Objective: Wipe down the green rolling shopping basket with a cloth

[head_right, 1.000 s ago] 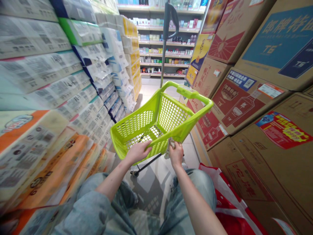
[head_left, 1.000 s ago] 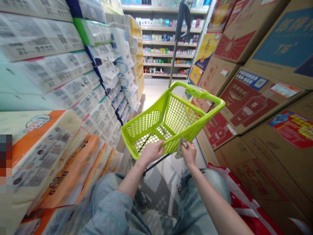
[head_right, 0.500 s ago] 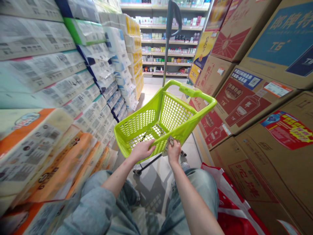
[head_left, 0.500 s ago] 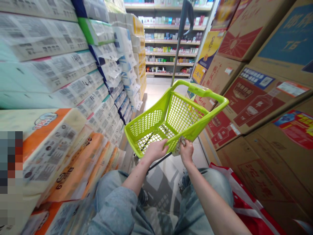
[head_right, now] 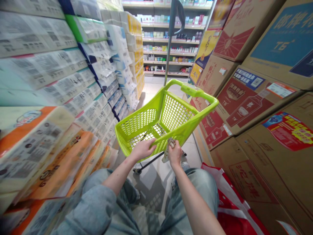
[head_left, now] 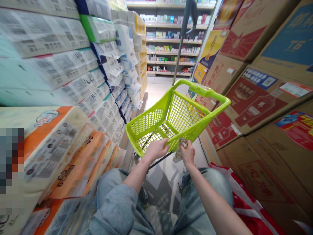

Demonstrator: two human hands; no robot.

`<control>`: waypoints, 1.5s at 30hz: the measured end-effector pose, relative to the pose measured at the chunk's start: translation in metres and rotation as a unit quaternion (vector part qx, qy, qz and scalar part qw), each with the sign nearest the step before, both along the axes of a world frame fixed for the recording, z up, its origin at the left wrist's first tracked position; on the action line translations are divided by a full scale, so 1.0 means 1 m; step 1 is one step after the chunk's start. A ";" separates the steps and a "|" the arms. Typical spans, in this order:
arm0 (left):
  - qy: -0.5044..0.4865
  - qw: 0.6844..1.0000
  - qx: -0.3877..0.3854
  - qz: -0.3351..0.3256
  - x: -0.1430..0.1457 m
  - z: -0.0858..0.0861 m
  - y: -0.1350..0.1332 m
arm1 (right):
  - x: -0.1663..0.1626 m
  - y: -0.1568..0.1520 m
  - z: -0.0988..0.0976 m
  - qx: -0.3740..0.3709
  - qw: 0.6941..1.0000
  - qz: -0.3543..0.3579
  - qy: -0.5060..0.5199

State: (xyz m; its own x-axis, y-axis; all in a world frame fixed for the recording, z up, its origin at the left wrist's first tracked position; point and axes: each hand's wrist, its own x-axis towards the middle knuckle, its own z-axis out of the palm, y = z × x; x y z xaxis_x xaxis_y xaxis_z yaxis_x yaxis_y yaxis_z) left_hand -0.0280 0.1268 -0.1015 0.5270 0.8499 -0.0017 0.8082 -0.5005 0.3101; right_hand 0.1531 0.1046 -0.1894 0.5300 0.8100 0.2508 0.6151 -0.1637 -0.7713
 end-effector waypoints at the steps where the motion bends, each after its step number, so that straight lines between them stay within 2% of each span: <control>1: 0.003 1.000 0.000 0.000 0.000 0.000 0.000 | -0.002 0.003 0.002 0.008 1.000 0.007 -0.006; 6: 0.005 1.000 0.000 -0.007 0.001 0.001 0.000 | -0.011 0.002 -0.010 0.072 0.996 0.036 -0.030; 10: -0.006 1.000 -0.029 -0.007 0.001 0.003 0.003 | -0.008 0.001 -0.020 0.073 0.994 0.072 -0.025; 13: -0.037 0.997 -0.066 0.001 0.001 0.004 0.005 | 0.003 0.009 -0.015 0.052 0.996 0.077 -0.009; 18: -0.161 0.979 -0.124 0.028 -0.002 -0.001 0.010 | 0.016 0.008 0.000 0.017 0.990 0.123 0.062; 20: -0.207 0.967 -0.144 0.042 -0.003 -0.004 0.012 | 0.014 0.001 0.001 0.012 0.989 0.121 0.083; 23: -0.296 0.936 -0.182 0.057 -0.004 -0.008 0.014 | 0.001 -0.009 -0.002 0.024 0.992 0.112 0.061; 27: -0.435 0.841 -0.311 0.080 -0.004 -0.013 0.013 | -0.018 -0.012 -0.007 0.056 0.994 0.093 0.028; 29: -0.470 0.806 -0.347 0.091 -0.003 -0.015 0.013 | -0.022 -0.012 -0.007 0.062 0.994 0.083 0.031; 33: -0.491 0.799 -0.336 0.086 0.001 -0.017 0.012 | -0.020 -0.019 -0.003 0.043 0.994 0.092 0.027; 39: -0.554 0.755 -0.333 0.112 0.005 -0.012 0.008 | -0.030 -0.025 0.008 0.076 0.994 0.076 0.023; 42: -0.562 0.755 -0.321 0.105 0.008 -0.012 0.007 | -0.034 -0.021 0.011 0.073 0.994 0.085 0.009; 45: -0.568 0.754 -0.314 0.101 0.009 -0.015 0.009 | -0.030 -0.021 0.015 0.070 0.990 0.123 0.017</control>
State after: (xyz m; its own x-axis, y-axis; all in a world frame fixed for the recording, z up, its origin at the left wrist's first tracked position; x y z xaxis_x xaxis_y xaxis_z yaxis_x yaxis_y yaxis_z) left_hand -0.0194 0.1355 -0.1161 0.3520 0.9324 -0.0824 -0.1181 0.1316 0.9843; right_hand 0.1228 0.0832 -0.1747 0.3317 0.8740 0.3550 0.5967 0.0971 -0.7966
